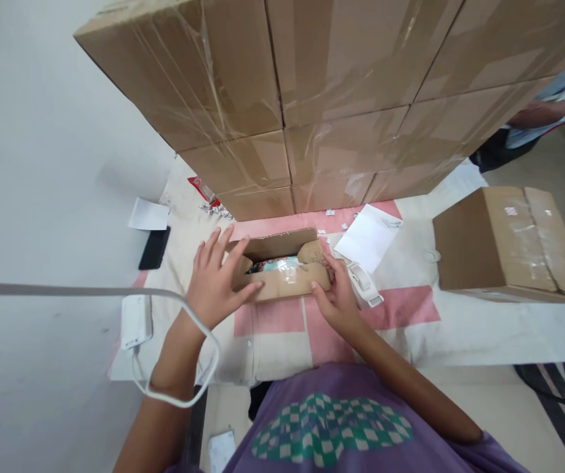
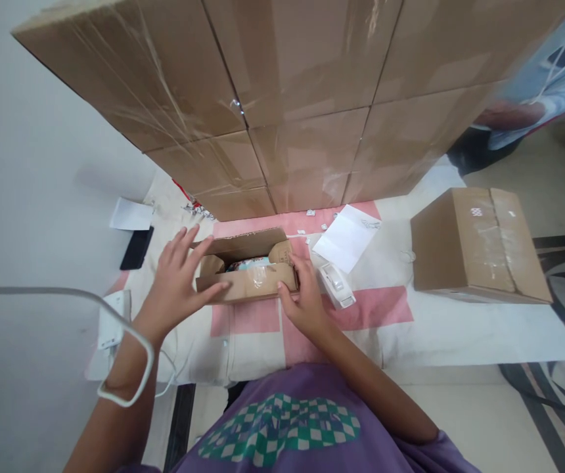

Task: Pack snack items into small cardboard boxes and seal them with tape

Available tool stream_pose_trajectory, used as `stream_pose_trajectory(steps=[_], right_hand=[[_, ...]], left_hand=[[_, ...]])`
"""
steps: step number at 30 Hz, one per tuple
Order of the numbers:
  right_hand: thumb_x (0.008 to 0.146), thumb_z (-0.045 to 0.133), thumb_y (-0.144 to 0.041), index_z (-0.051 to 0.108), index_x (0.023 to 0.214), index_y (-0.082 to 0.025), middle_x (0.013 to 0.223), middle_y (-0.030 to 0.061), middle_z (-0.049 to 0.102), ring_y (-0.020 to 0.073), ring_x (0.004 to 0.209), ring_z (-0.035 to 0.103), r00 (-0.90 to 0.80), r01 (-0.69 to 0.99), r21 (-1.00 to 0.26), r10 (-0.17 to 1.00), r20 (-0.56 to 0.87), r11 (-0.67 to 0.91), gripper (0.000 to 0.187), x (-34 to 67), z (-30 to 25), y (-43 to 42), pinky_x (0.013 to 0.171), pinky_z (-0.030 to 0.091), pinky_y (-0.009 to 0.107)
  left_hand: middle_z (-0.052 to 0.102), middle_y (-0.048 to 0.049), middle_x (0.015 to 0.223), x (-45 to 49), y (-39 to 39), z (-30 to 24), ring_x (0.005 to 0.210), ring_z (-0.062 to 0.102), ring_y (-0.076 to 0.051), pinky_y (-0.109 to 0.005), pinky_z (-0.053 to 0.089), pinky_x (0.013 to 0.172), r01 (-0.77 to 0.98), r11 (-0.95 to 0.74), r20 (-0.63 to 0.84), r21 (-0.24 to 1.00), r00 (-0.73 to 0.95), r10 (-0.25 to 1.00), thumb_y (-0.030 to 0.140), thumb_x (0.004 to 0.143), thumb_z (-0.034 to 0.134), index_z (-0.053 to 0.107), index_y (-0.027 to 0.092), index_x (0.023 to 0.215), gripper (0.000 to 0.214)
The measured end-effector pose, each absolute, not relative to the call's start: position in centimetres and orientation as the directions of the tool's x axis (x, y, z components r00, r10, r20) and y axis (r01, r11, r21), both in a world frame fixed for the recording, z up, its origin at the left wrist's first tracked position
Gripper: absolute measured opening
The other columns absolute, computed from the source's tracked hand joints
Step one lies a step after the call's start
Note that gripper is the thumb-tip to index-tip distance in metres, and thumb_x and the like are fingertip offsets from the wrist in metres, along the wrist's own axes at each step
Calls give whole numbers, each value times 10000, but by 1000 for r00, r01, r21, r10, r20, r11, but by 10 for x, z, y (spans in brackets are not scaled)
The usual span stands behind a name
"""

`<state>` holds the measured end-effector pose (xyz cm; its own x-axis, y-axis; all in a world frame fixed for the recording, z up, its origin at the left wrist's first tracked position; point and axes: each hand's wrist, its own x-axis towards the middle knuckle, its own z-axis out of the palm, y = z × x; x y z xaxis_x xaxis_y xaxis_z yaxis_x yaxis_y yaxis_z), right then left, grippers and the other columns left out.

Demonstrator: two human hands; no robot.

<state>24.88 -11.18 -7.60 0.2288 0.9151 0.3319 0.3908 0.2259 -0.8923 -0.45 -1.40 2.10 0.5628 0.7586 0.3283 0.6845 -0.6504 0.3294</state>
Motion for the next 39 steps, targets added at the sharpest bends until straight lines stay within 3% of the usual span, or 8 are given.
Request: stream_pose_trajectory(steps=[2,5,11,23,28,32,34,39], right_hand=[[949,565,-257,354,1549,-256,1310,138,505,273,1166,554,279,396,-897,905,322,197,636,243,-75,-111,981,528,466],[897,647,-275,368,1540,-266,1328,136,441,202,905,579,310,426,-887,893,328,178,700,248,-72,-113,818,563,407],[976,567,-316,690,1031,-207,1002,60,558,172,779,543,453,502,-864,836,309,47,173,307,-73,-131,738,492,351],[914,550,-571,657,717,-197,908,90,582,247,854,606,470,465,-823,879,-83,-326,436,367,-107,-159,809,481,414],[917,553,-586,712,728,-197,908,74,601,234,859,624,435,369,-872,889,-143,-321,461,366,-108,-161,842,482,411],[889,562,-552,745,702,-200,944,69,604,233,893,637,387,269,-874,876,-287,-404,439,365,-108,-160,870,493,411],[857,593,-486,724,674,-202,937,59,602,226,896,630,384,237,-873,866,-319,-427,362,365,-106,-158,870,499,400],[790,646,-397,619,654,-200,829,22,576,201,818,594,402,169,-876,843,-357,-451,242,360,-98,-160,782,485,361]], left_hand=[[403,-188,1622,5,-18,20,1533,294,-430,-752,126,1204,773,-595,189,222,564,804,458,927,661,371,211,1577,754],[560,-143,1513,13,-32,10,1435,492,-328,-700,76,1247,786,-594,68,171,592,803,354,1018,511,316,231,1603,628],[355,-133,1657,27,-62,-13,1536,327,-375,-579,327,1221,787,-614,-11,65,616,788,466,928,660,426,206,1567,729],[353,-134,1659,51,-60,-15,1530,335,-370,-628,257,1232,872,-489,30,41,488,872,271,933,631,467,212,1529,621],[196,-239,1693,72,-100,-31,1577,95,-478,-740,188,1203,858,-473,324,200,398,858,343,908,693,399,150,1556,737],[509,-162,1537,110,-130,-73,1452,468,-346,-552,458,1131,465,-813,667,351,485,566,160,877,694,500,280,1453,619],[599,-137,1429,141,-135,-101,1398,533,-287,-475,506,1105,209,-885,628,416,638,446,192,891,693,516,274,1414,558],[268,-261,1633,210,-116,-157,1590,84,-431,-685,291,1214,372,-689,377,621,630,680,471,861,741,431,173,1462,739]])
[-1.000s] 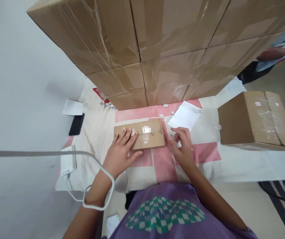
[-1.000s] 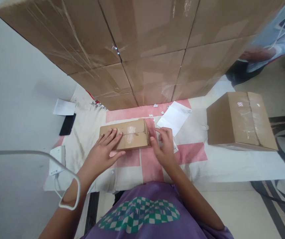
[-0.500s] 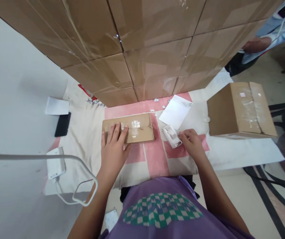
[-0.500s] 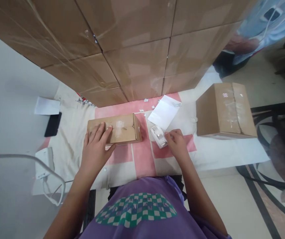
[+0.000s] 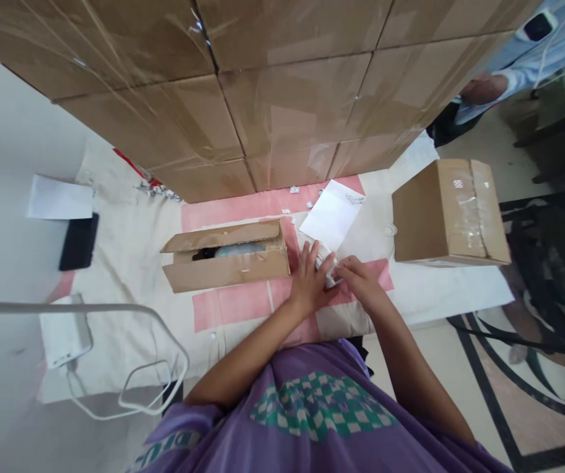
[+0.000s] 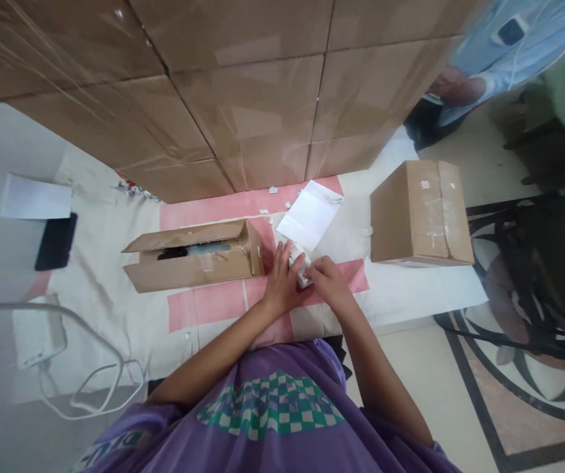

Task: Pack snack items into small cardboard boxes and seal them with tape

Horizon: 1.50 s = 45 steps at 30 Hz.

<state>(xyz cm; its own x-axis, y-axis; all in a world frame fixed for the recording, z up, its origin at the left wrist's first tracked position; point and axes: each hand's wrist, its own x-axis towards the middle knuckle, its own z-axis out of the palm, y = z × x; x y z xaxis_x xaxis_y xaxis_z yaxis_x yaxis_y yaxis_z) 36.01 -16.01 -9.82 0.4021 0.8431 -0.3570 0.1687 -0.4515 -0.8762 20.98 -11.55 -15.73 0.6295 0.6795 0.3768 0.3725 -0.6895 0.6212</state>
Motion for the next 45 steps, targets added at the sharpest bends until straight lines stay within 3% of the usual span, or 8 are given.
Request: stream_pose_trajectory(steps=[10,20,25,28,31,35,40,45], right_hand=[[852,700,-549,463,600,-212,596,-34,466,132,580,405,493,45,-897,791,-362,-439,482,338,-85,-209,576,336,294],[840,682,-638,544,679,-222,597,17,659,136,403,425,505,-113,-861,717,-480,-496,467,335,-129,-215,438,305,298],[958,615,-553,575,722,-217,660,7,622,152,549,509,485,44,-945,834,-263,-324,412,333,-121,-232,546,406,298],[1003,585,-458,597,758,-224,755,29,617,195,739,601,429,160,-970,898,-99,-184,339,330,-108,-238,653,475,320],[1012,577,-361,620,810,-232,862,62,630,244,954,636,304,284,-958,952,45,-45,243,327,-92,-237,730,516,352],[997,585,-235,665,934,-244,1067,79,596,225,987,623,123,362,-926,980,159,105,102,319,-73,-231,791,536,367],[993,579,-197,683,983,-259,1052,70,532,215,976,603,-29,371,-909,981,194,191,122,308,-61,-225,793,547,359],[996,604,-219,717,973,-242,1049,77,543,209,995,610,-90,395,-891,975,205,224,118,306,-61,-217,837,557,364]], left_hand=[[335,-252,1585,213,-109,-171,1555,221,-395,-605,306,1236,372,-680,408,632,587,700,479,834,776,271,176,1549,926],[300,-250,1619,213,-104,-173,1573,190,-393,-623,256,1256,380,-634,308,674,636,708,525,843,760,200,198,1583,983],[187,-268,1659,203,-101,-162,1585,108,-426,-652,231,1251,281,-623,307,730,680,666,537,807,787,128,191,1608,1094],[173,-255,1672,184,-116,-143,1584,150,-400,-629,236,1253,153,-470,267,869,655,707,561,902,669,194,195,1601,921],[461,-211,1523,162,-140,-120,1434,469,-322,-517,399,1190,18,-88,59,996,602,796,586,980,541,355,208,1535,697],[659,-144,1223,142,-157,-96,1117,653,-266,-406,528,1003,-103,273,-146,957,639,755,685,875,654,569,195,1373,704],[660,-69,984,132,-154,-77,919,636,-204,-321,511,831,-115,266,-152,957,582,799,585,837,762,712,190,1061,457],[624,-33,817,122,-153,-66,797,609,-163,-290,487,730,-43,-53,67,998,468,881,343,920,729,697,178,840,187]])
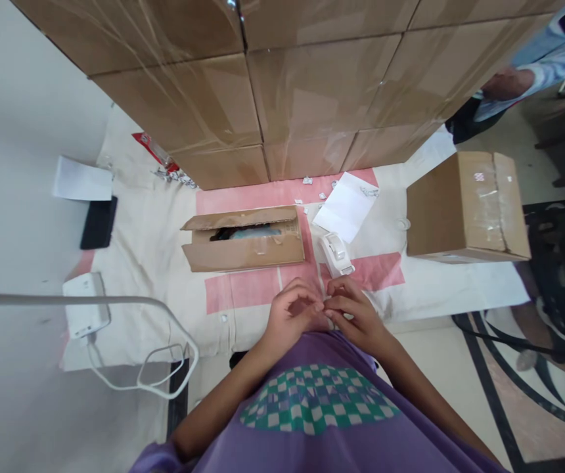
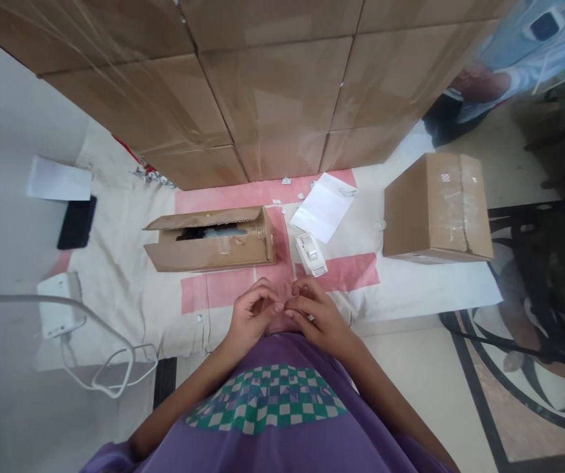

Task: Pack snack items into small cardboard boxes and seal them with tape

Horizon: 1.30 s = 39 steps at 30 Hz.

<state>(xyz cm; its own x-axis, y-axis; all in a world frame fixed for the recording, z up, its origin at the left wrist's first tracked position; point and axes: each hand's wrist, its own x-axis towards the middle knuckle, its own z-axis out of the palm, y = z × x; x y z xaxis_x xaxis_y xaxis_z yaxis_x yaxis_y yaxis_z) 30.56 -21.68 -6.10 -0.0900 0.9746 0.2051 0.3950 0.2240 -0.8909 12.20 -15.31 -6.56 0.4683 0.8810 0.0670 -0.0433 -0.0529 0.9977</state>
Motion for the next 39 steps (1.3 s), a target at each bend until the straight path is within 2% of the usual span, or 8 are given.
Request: stream_pose_trajectory(steps=[6,9,14,17,25,32,36,39], right_hand=[[968,684,-330,748,1139,-270,955,47,643,162,733,615,-1,403,-901,984,178,163,192,296,-52,-191,607,535,299],[960,684,-377,554,1448,-258,1106,98,674,239,889,658,57,581,-787,954,296,210,519,293,-42,-164,790,589,416],[1001,597,-413,276,1612,-234,1535,139,498,356,1505,330,-241,729,-504,862,446,464,714,287,-25,-113,1202,347,595],[1008,570,-365,225,1620,-158,1544,191,480,363,1496,351,-330,777,-451,894,302,439,732,278,-25,-93,1210,307,615],[1017,552,-390,175,1632,-141,1576,209,445,338,1487,380,-309,771,-505,921,236,388,763,270,-43,-94,1190,337,573],[1042,506,-386,172,1636,-154,1594,184,435,310,1496,375,-291,748,-536,920,263,390,720,271,-48,-93,1191,345,533],[1040,525,-388,195,1627,-156,1588,170,448,295,1495,382,-297,719,-562,912,284,409,712,273,-50,-90,1192,352,512],[1043,521,-405,193,1630,-177,1580,167,457,295,1499,378,-288,699,-584,910,296,412,710,273,-53,-91,1186,359,520]], left_hand=[[623,-9,804,95,-153,-46,733,579,-147,-300,478,671,129,-625,549,770,365,752,89,899,674,698,217,969,148],[598,-9,811,72,-142,-27,737,569,-147,-302,474,675,140,-645,595,751,278,754,78,894,674,679,203,957,140],[642,-11,872,40,-99,12,812,613,-145,-287,475,764,402,-533,335,745,466,819,157,946,656,699,212,913,78],[663,-15,894,35,-66,24,843,627,-145,-273,467,770,483,-431,111,762,558,822,236,988,598,712,206,909,142],[642,-12,856,48,-3,8,725,554,-145,-284,449,701,565,-271,-9,779,443,896,356,828,725,715,191,866,169],[604,-72,1251,52,7,-14,1165,537,-283,-469,353,1092,743,-453,44,494,498,866,448,857,703,675,246,1138,347],[570,-82,1401,62,0,-18,1247,474,-339,-504,343,1090,817,-391,70,424,401,913,479,923,620,523,278,1427,551],[606,-68,1365,71,-3,-15,1224,468,-353,-517,351,1063,861,-341,41,378,353,935,459,976,538,592,303,1373,430]])
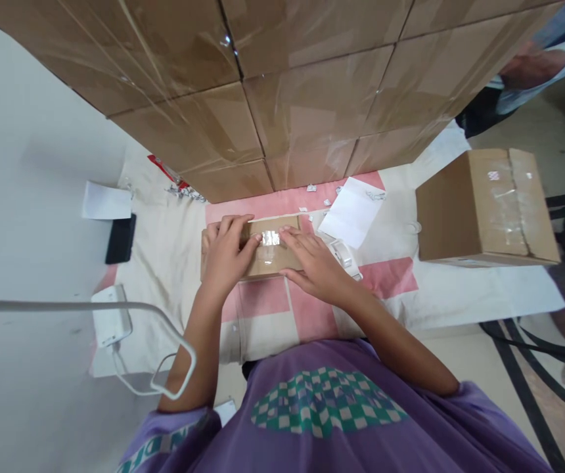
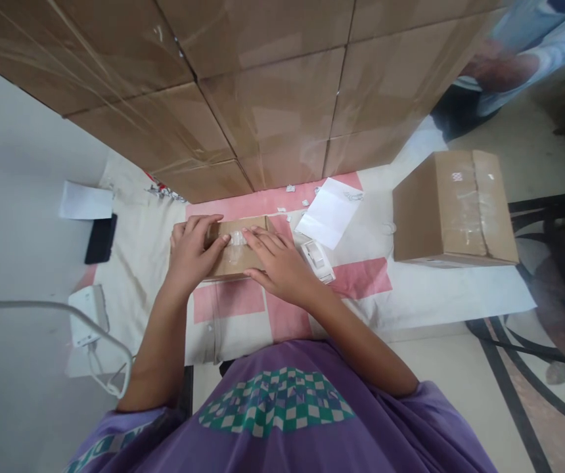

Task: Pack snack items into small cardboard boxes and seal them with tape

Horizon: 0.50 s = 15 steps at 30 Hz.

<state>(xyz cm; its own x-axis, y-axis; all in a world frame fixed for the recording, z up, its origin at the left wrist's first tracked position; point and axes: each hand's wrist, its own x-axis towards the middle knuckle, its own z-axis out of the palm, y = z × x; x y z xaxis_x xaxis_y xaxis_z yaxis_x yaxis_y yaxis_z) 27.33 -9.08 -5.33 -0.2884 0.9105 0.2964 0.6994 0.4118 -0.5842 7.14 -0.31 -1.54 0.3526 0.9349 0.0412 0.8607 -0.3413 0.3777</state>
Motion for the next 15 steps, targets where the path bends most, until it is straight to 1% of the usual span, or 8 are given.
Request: stream_pose_trajectory(steps=[3,5,8,10,12,14,15], right_hand=[[1044,521,-410,228,1621,-175,1579,171,459,296,1497,386,-269,680,-603,907,324,417,688,273,-57,-93,1179,371,514],[1039,535,-412,266,1609,-177,1573,172,468,294,1494,394,-252,665,-619,905,342,419,672,271,-58,-94,1181,373,509],[1030,556,-416,312,1597,-196,1573,166,471,297,1501,386,-242,635,-651,907,344,416,655,269,-58,-98,1197,357,525],[1027,565,-410,360,1579,-208,1567,155,483,294,1503,387,-253,589,-684,902,350,431,622,272,-57,-100,1207,351,533],[1034,554,-388,459,1520,-227,1518,132,546,273,1464,450,-235,505,-741,896,376,443,520,283,-58,-99,1191,388,507],[1043,532,-359,595,1387,-247,1389,101,651,245,1341,573,-140,430,-793,900,413,431,367,303,-62,-91,1128,461,462],[1045,520,-341,652,1302,-249,1305,89,695,236,1258,624,-70,425,-806,903,424,412,304,316,-65,-84,1086,491,446]], left_hand=[[611,-66,1359,73,-4,-14,1205,473,-352,-518,358,1048,871,-331,38,362,341,939,466,988,518,637,311,1328,392],[597,-55,1386,68,-3,-15,1219,469,-347,-524,345,1067,859,-353,27,372,370,929,475,981,534,611,333,1364,416],[564,-48,1444,56,-2,-19,1255,452,-341,-525,307,1111,817,-410,-1,406,449,894,511,942,598,517,350,1462,550],[552,-55,1466,50,-1,-21,1274,441,-346,-525,289,1126,797,-433,1,420,477,879,539,916,633,489,340,1488,622],[552,-57,1473,49,-2,-22,1279,437,-352,-530,280,1127,794,-437,14,423,476,879,544,912,638,493,335,1486,628],[558,-52,1474,50,-4,-22,1272,442,-352,-533,283,1119,798,-425,23,427,460,887,528,930,616,501,337,1479,592],[565,-50,1469,52,-6,-21,1266,446,-350,-533,287,1113,802,-416,27,428,448,894,516,947,590,507,337,1474,563]])
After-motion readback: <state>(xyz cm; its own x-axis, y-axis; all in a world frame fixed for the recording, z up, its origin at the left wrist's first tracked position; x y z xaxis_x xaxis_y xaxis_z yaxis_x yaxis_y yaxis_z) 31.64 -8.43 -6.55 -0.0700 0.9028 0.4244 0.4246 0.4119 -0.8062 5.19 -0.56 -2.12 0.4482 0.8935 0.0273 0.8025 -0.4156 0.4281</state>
